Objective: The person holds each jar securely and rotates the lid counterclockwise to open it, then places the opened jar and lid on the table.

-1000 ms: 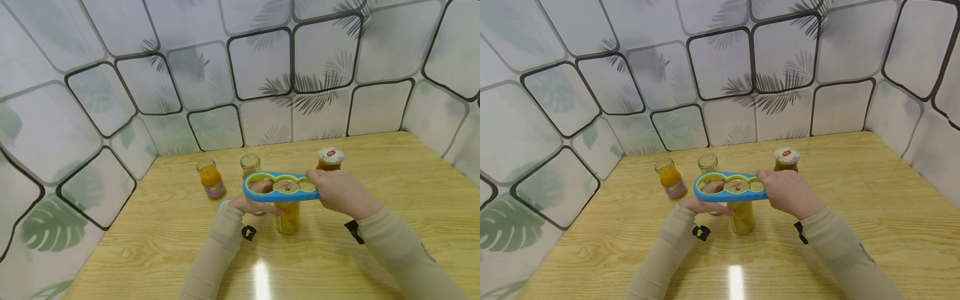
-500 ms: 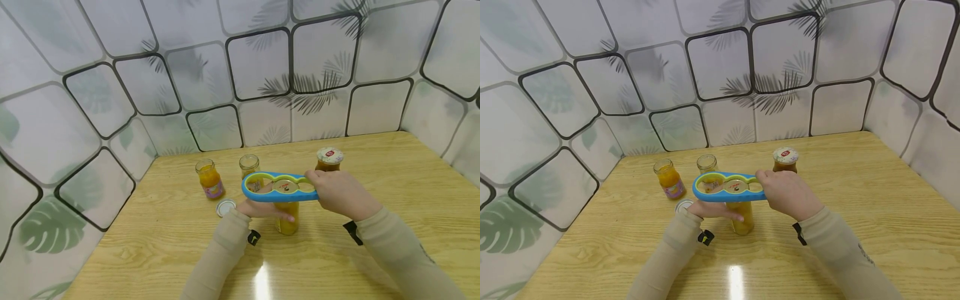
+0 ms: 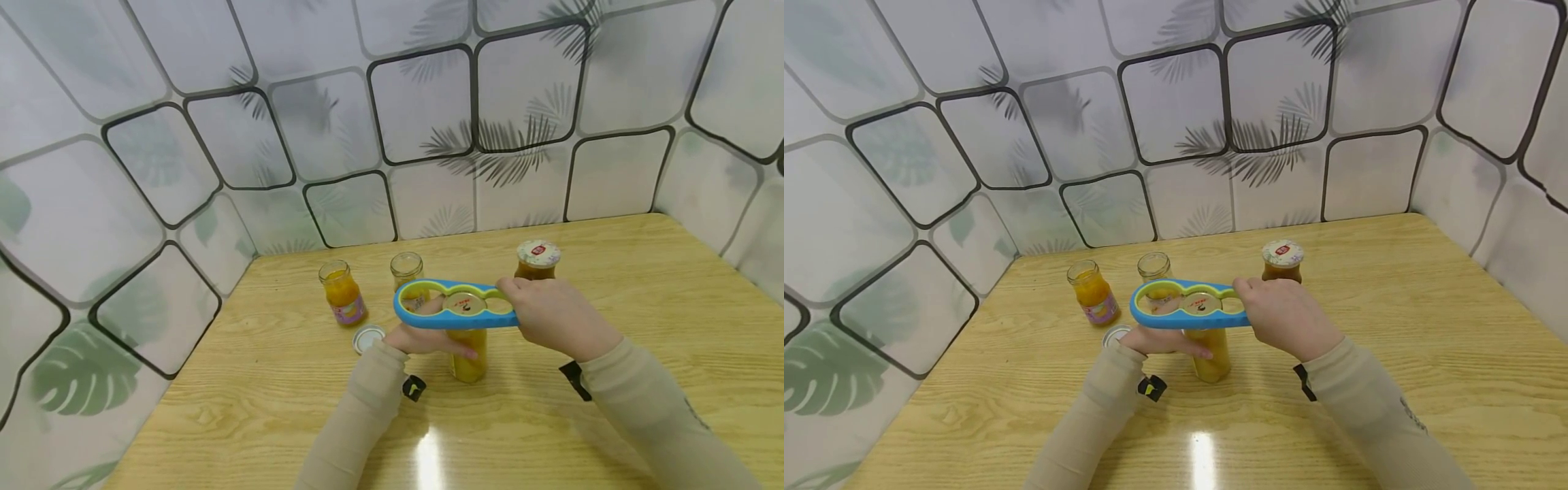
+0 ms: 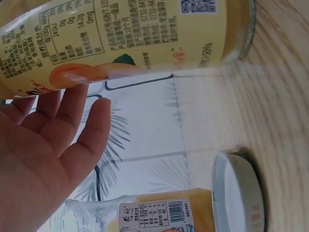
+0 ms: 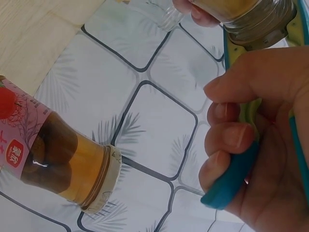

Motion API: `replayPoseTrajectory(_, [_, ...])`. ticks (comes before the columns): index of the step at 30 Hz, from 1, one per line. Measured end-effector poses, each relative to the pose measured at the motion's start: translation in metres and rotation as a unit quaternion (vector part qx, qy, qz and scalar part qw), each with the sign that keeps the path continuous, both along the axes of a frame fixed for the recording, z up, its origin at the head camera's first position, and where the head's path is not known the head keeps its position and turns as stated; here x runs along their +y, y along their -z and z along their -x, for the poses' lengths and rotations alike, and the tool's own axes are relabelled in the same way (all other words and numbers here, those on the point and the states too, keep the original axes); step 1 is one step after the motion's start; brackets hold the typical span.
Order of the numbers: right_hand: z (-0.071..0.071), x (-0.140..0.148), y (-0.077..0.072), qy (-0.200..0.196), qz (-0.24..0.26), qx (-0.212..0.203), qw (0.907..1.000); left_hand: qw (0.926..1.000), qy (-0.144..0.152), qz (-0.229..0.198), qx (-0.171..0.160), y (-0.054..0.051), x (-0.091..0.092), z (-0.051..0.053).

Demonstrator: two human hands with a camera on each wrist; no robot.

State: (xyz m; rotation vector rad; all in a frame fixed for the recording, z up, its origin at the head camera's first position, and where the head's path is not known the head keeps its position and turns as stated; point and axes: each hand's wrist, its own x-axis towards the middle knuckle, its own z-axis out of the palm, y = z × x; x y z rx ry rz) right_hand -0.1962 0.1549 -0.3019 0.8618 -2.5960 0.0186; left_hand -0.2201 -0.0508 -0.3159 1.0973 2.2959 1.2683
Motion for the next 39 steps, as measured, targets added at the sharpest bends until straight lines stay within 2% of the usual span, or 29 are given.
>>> replayPoseTrajectory(4, [-0.0001, -0.0007, -0.0006, 0.003, 0.000, -0.006, 1.0000, 0.9996, -0.016, -0.007, -0.022, -0.0005, -0.0016, -0.0010])
replayPoseTrajectory(9, [-0.0004, -0.0008, -0.0011, 0.005, -0.002, -0.015, 0.9999, 0.9995, -0.023, 0.000, -0.022, -0.0006, -0.0044, -0.0009])
replayPoseTrajectory(14, [-0.0008, -0.0013, -0.0013, 0.003, -0.004, -0.029, 0.9996, 0.9995, -0.012, 0.008, -0.027, 0.0005, -0.0077, 0.0022])
replayPoseTrajectory(21, [-0.0011, -0.0015, -0.0015, -0.002, -0.005, -0.030, 0.9995, 0.9993, 0.014, -0.007, -0.033, 0.0018, -0.0094, 0.0060])
replayPoseTrajectory(39, [-0.0010, 0.0004, -0.0032, -0.009, 0.008, -0.044, 0.9989, 0.9991, 0.001, 0.004, -0.041, 0.0019, -0.0100, 0.0055])
